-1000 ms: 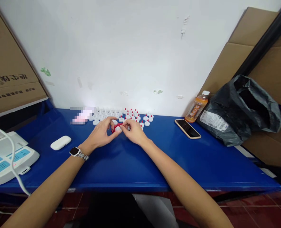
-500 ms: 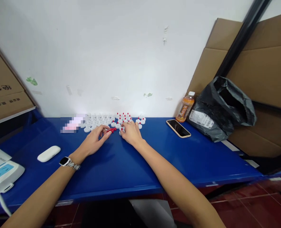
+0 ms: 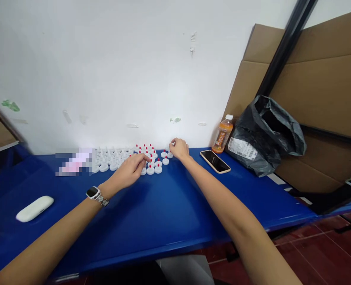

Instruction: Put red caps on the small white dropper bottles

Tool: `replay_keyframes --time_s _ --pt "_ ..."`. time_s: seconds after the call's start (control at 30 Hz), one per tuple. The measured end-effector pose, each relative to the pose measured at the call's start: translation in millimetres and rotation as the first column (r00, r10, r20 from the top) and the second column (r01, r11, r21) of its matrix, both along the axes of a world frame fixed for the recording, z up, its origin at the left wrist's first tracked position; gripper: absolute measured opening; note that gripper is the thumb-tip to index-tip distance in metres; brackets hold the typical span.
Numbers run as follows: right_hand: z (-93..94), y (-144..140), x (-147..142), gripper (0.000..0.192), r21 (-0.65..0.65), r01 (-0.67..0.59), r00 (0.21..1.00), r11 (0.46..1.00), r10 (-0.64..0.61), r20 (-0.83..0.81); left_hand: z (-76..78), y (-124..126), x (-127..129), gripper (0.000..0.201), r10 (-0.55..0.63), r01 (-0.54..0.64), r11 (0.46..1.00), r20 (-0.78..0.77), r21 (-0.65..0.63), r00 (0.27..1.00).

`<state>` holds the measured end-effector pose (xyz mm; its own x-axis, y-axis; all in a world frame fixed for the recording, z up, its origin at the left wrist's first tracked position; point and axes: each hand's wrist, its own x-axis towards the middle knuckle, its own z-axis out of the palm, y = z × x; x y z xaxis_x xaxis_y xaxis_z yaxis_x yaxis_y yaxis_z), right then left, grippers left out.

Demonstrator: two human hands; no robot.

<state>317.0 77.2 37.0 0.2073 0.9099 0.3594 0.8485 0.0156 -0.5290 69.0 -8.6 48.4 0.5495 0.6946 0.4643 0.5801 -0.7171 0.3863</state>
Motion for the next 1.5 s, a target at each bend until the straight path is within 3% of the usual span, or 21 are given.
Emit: replay_keyframes --time_s 0.17,0.37,0.47,0.53,0.63,0.73,0.87,0.93,1.0,1.1,1.17,1.23,1.5 --pt "-5.8 36.6 -1.9 0.021 -0.124 0.041 0.997 0.991 -0.031 0.075 -16.5 11.2 16.0 0.025 -0.038 0.036 0.999 0.059 0.024 0.998" --pt "-6.3 45.4 -12.5 0.014 -0.085 0.015 0.997 0.996 -0.009 0.078 -20.9 8.2 -0.5 0.024 -0.041 0.040 0.999 0.061 0.016 0.997" --pt "1.5 27.5 -18.9 0.013 0.045 -0.077 0.997 0.996 0.078 -0.010 -14.8 7.2 -7.3 0.021 0.018 -0.020 1.000 0.102 0.020 0.995" --pt "6.3 6.9 -28.4 0.012 0.173 -0.187 0.968 0.967 0.211 -0.133 -11.9 6.4 -10.0 0.019 0.063 -0.069 0.997 0.139 0.040 0.988" --pt "8.0 -31.7 -52.5 0.016 0.261 -0.354 0.838 0.898 0.429 -0.338 -11.7 4.0 -16.1 0.033 0.118 -0.132 0.989 0.179 0.068 0.977" --pt "4.2 -68.1 -84.1 0.017 0.297 -0.498 0.674 0.815 0.579 -0.459 -15.5 -1.4 -30.3 0.048 0.094 -0.107 0.990 0.139 0.093 0.986" --pt "-1.2 -93.6 -124.2 0.015 0.273 -0.607 0.588 0.746 0.653 -0.477 -22.5 -12.7 -62.0 0.035 0.052 -0.052 0.999 0.039 -0.003 0.998" --pt "-3.5 -96.2 -138.4 0.014 0.267 -0.616 0.601 0.741 0.661 -0.449 -26.3 -16.4 -79.2 0.034 0.081 -0.080 0.996 0.023 -0.049 0.996" --pt "-6.6 -95.8 -147.0 0.015 0.267 -0.594 0.673 0.759 0.651 -0.352 -30.3 -16.8 -94.0 0.036 0.142 -0.140 0.989 0.038 -0.054 0.989" --pt "-14.2 -95.9 -151.0 0.012 0.218 -0.600 0.787 0.770 0.617 -0.013 -35.0 -13.1 -107.7 0.039 0.236 -0.232 0.970 0.054 -0.073 0.970" --pt "-19.9 -97.4 -150.4 0.011 0.143 -0.630 0.773 0.763 0.599 0.211 -35.8 -11.4 -110.2 0.038 0.260 -0.255 0.962 0.047 -0.100 0.964" --pt "-24.6 -98.9 -149.6 0.012 0.083 -0.644 0.739 0.760 0.591 0.324 -34.9 -11.8 -108.8 0.038 0.263 -0.256 0.960 0.050 -0.114 0.964" --pt "-30.3 -98.2 -148.4 0.013 0.037 -0.657 0.705 0.753 0.595 0.385 -37.5 -16.7 -102.8 0.037 0.234 -0.223 0.966 0.075 -0.129 0.969"
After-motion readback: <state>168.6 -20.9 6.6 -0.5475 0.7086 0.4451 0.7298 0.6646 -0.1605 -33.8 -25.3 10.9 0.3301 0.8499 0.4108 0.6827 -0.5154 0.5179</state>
